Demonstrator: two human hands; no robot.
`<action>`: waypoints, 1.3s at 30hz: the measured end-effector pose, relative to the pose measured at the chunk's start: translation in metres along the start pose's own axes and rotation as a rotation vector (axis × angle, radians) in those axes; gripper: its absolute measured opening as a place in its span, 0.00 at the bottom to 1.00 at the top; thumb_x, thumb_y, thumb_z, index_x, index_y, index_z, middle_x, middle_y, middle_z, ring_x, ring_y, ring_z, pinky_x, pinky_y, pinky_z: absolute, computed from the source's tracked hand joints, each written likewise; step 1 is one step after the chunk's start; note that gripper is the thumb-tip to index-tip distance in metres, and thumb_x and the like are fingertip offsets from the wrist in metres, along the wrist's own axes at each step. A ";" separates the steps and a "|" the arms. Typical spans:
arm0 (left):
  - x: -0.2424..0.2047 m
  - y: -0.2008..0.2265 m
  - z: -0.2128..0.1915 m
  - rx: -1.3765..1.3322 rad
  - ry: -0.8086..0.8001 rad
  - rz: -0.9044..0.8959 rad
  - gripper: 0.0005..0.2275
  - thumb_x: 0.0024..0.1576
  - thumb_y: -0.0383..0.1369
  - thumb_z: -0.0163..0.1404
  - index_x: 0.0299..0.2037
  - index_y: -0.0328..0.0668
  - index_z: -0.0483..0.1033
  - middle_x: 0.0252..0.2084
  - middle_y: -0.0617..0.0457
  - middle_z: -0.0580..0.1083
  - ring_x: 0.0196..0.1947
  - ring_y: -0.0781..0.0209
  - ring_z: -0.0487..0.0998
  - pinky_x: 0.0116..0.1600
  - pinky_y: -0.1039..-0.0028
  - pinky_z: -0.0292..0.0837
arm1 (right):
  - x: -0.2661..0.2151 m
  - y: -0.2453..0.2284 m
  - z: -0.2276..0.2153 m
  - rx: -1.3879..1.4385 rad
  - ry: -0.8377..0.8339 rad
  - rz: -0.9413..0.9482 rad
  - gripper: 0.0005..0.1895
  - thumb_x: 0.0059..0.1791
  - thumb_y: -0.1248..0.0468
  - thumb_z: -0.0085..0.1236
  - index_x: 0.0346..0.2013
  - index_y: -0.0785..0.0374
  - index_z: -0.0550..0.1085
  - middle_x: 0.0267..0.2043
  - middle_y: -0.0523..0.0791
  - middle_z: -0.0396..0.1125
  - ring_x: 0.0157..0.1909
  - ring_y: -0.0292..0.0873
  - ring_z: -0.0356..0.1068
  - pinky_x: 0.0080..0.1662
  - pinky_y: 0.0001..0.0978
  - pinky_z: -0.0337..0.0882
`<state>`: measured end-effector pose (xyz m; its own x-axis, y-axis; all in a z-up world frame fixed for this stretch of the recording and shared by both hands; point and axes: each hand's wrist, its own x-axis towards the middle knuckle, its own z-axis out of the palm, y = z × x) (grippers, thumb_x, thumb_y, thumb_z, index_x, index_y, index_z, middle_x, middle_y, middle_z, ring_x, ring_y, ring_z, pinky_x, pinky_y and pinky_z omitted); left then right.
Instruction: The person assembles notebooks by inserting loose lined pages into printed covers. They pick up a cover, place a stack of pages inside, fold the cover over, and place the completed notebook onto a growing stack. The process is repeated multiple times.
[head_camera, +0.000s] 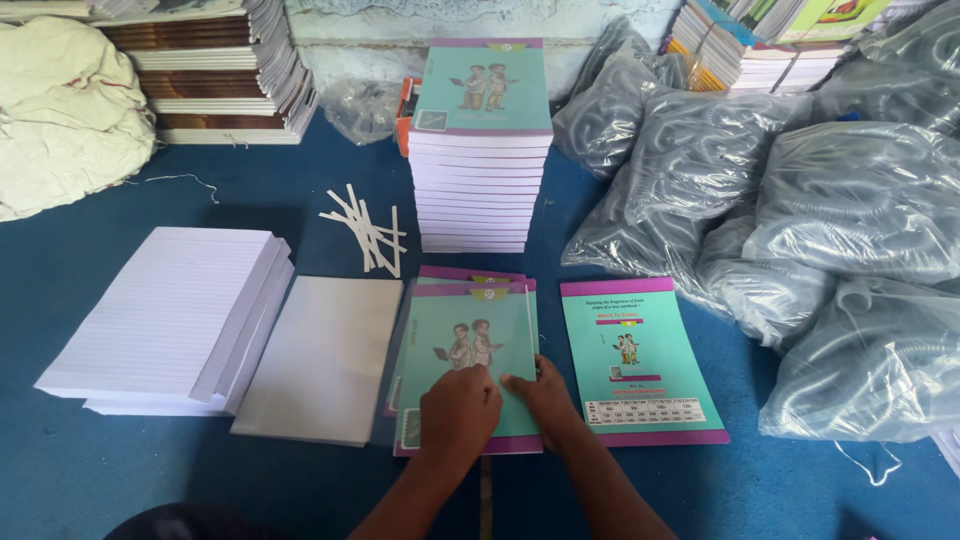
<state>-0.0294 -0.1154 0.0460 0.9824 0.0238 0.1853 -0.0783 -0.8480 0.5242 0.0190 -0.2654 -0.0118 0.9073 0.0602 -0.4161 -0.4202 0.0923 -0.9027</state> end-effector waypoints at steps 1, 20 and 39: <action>0.000 0.003 0.002 -0.003 -0.016 -0.001 0.07 0.54 0.35 0.57 0.30 0.42 0.76 0.30 0.46 0.76 0.34 0.46 0.79 0.38 0.54 0.74 | 0.001 0.000 -0.001 -0.016 0.016 0.015 0.33 0.44 0.66 0.62 0.63 0.68 0.63 0.47 0.56 0.72 0.39 0.48 0.76 0.38 0.38 0.79; 0.005 -0.010 0.009 -0.087 -0.042 0.008 0.11 0.56 0.35 0.50 0.43 0.39 0.80 0.44 0.44 0.80 0.47 0.47 0.80 0.52 0.55 0.72 | -0.006 -0.008 0.004 -0.021 0.043 0.086 0.34 0.46 0.65 0.60 0.65 0.65 0.62 0.50 0.58 0.71 0.43 0.50 0.76 0.41 0.40 0.80; -0.005 -0.022 0.023 0.023 -0.153 0.073 0.20 0.54 0.36 0.56 0.57 0.45 0.75 0.65 0.44 0.67 0.68 0.39 0.60 0.66 0.45 0.54 | -0.004 -0.009 0.001 -0.087 0.068 0.121 0.34 0.46 0.59 0.59 0.65 0.63 0.61 0.50 0.56 0.70 0.44 0.50 0.75 0.42 0.44 0.79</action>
<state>-0.0291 -0.1090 0.0143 0.9887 -0.1181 0.0927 -0.1487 -0.8564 0.4944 0.0195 -0.2653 -0.0016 0.8501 -0.0021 -0.5266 -0.5266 0.0022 -0.8501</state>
